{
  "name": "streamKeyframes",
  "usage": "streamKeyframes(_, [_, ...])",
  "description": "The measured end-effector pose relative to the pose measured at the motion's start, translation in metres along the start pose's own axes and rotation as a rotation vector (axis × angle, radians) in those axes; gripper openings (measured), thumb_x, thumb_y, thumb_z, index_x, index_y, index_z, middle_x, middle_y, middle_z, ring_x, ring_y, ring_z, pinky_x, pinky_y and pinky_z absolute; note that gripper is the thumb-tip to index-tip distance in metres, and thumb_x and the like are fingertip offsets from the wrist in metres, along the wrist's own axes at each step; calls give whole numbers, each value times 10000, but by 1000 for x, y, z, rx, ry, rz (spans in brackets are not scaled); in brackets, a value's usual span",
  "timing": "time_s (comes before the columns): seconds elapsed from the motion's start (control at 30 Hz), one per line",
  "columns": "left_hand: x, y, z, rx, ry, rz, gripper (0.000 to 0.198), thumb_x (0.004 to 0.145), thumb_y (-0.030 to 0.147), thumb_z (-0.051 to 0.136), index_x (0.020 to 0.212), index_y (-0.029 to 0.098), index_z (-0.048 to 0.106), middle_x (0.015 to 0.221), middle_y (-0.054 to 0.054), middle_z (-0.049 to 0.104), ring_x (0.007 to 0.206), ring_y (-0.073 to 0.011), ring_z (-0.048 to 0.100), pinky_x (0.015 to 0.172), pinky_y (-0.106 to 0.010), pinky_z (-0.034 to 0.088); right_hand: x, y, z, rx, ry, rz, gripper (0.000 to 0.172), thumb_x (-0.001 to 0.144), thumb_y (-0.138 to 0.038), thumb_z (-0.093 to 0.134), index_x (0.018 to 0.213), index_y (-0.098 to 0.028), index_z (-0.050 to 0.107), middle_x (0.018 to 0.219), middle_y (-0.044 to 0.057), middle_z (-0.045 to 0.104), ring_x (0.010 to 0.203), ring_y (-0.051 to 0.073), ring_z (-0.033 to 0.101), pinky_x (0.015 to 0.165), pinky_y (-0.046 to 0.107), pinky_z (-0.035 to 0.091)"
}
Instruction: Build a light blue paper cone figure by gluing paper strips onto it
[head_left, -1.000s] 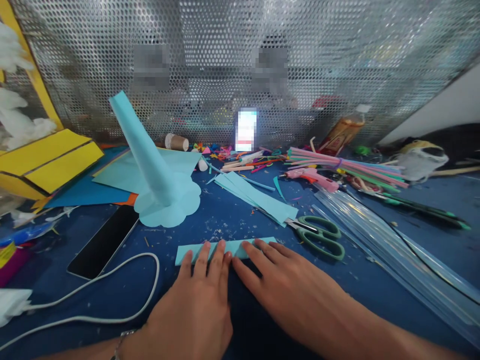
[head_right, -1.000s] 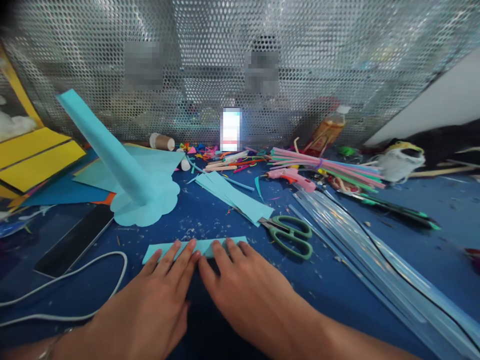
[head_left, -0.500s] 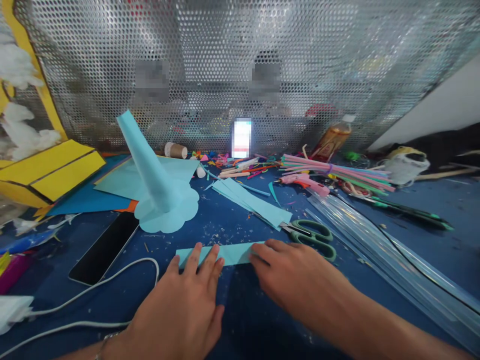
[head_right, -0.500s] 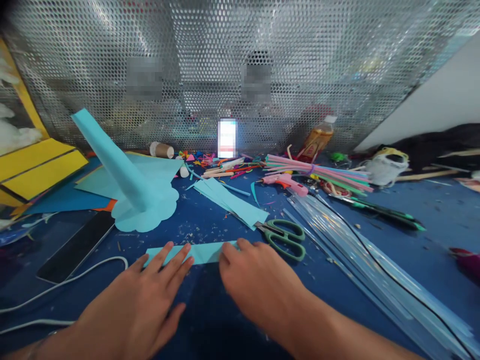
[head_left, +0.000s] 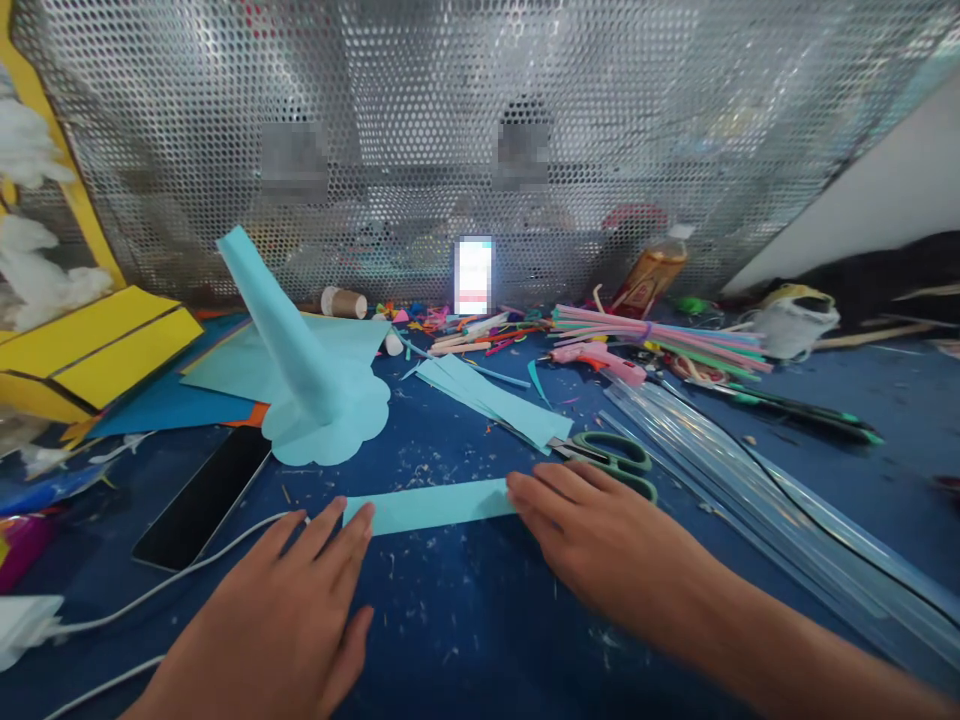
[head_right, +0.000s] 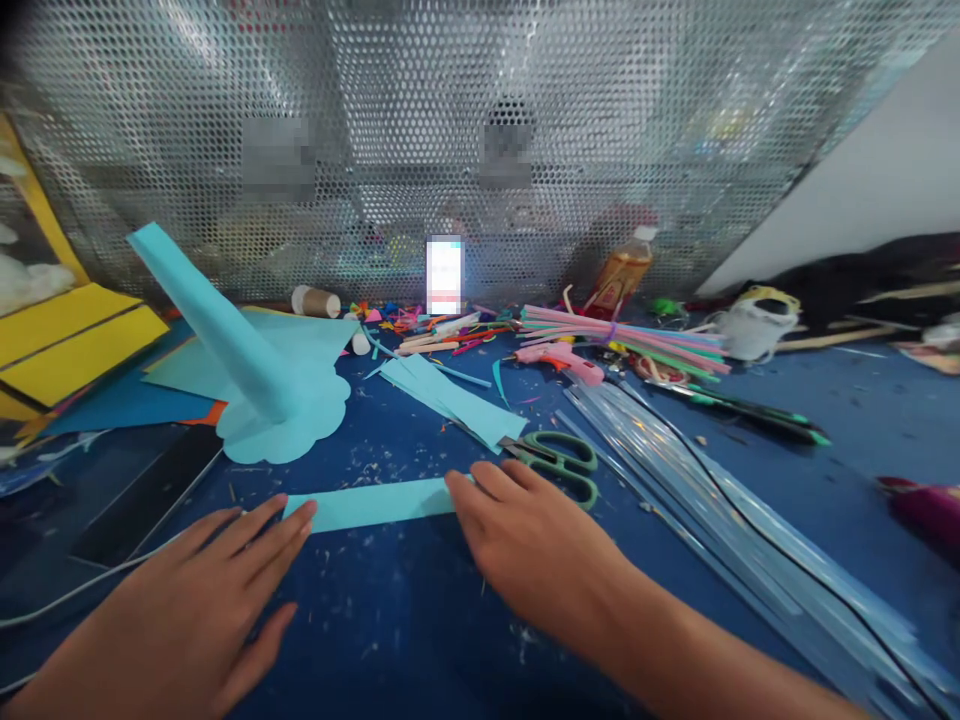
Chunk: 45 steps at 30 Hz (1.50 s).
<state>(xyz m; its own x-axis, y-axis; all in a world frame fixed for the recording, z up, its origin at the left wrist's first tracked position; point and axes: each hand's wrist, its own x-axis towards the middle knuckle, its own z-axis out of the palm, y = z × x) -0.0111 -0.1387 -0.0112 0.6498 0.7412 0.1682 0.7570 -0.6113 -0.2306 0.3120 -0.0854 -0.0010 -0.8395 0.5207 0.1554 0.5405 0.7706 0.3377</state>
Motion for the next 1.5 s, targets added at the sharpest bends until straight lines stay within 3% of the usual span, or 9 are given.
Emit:
streamKeyframes(0.13, [11,1,-2,-12,-20,12,423,996,328,510,1252,97,755,1280,-158,740,1149,-331,685,979,-474,493,23,-12,-4,158,-26,-98,428,969,-234,622,1387,-148,597,1119,76,690,916,219,623,795,378,514])
streamKeyframes(0.27, [14,1,-2,-15,-54,-13,391,1002,303,511,1246,124,759,1271,-138,746,1106,-315,692,967,-470,495,34,-13,-8,194,-70,-124,400,1001,-304,589,1371,-156,617,1055,57,680,878,216,602,745,382,487])
streamKeyframes(0.63, [-17,-27,6,38,77,62,342,998,277,535,1249,204,756,1343,-29,724,1144,-261,694,999,-442,450,-14,14,-11,334,-38,78,223,961,-158,571,1097,-200,742,1045,51,718,889,177,641,834,339,495])
streamKeyframes(0.73, [-2,-22,-1,26,34,62,314,1006,250,518,1136,165,790,1205,-80,778,1107,-286,696,973,-454,466,-8,16,-16,347,-43,107,198,974,-149,554,1034,-195,737,970,44,715,856,169,643,838,336,487])
streamKeyframes(0.8, [18,-14,-9,3,-60,-9,290,1007,215,524,935,161,799,1005,-99,790,1019,-293,701,924,-457,488,1,16,-17,300,-59,89,170,980,-181,573,1059,-203,723,908,31,697,841,187,643,828,360,479])
streamKeyframes(0.87, [42,-3,-15,-31,-137,11,240,978,183,581,802,165,744,862,-90,741,854,-268,683,779,-406,506,10,14,-14,217,-64,22,148,977,-220,606,1082,-205,710,868,26,676,817,205,635,797,377,467])
streamKeyframes(1.03, [90,18,-10,-161,-147,257,143,943,67,599,1012,164,677,930,-51,684,793,-231,639,653,-345,484,16,13,-2,107,-22,-106,94,977,-244,619,977,-191,696,853,28,659,775,209,613,743,388,440])
streamKeyframes(1.33, [89,11,9,-309,-86,202,172,1030,304,601,1008,178,715,986,-50,690,892,-249,640,752,-379,517,-12,29,-1,135,-10,-58,194,983,-236,586,1124,-200,713,966,36,714,839,221,630,740,396,439])
streamKeyframes(1.5, [93,10,18,-381,2,149,207,1006,353,649,1135,195,685,1081,-54,685,972,-258,624,855,-406,508,-1,27,-4,319,-18,62,155,949,-220,630,1064,-256,727,1090,17,722,958,223,654,838,385,461])
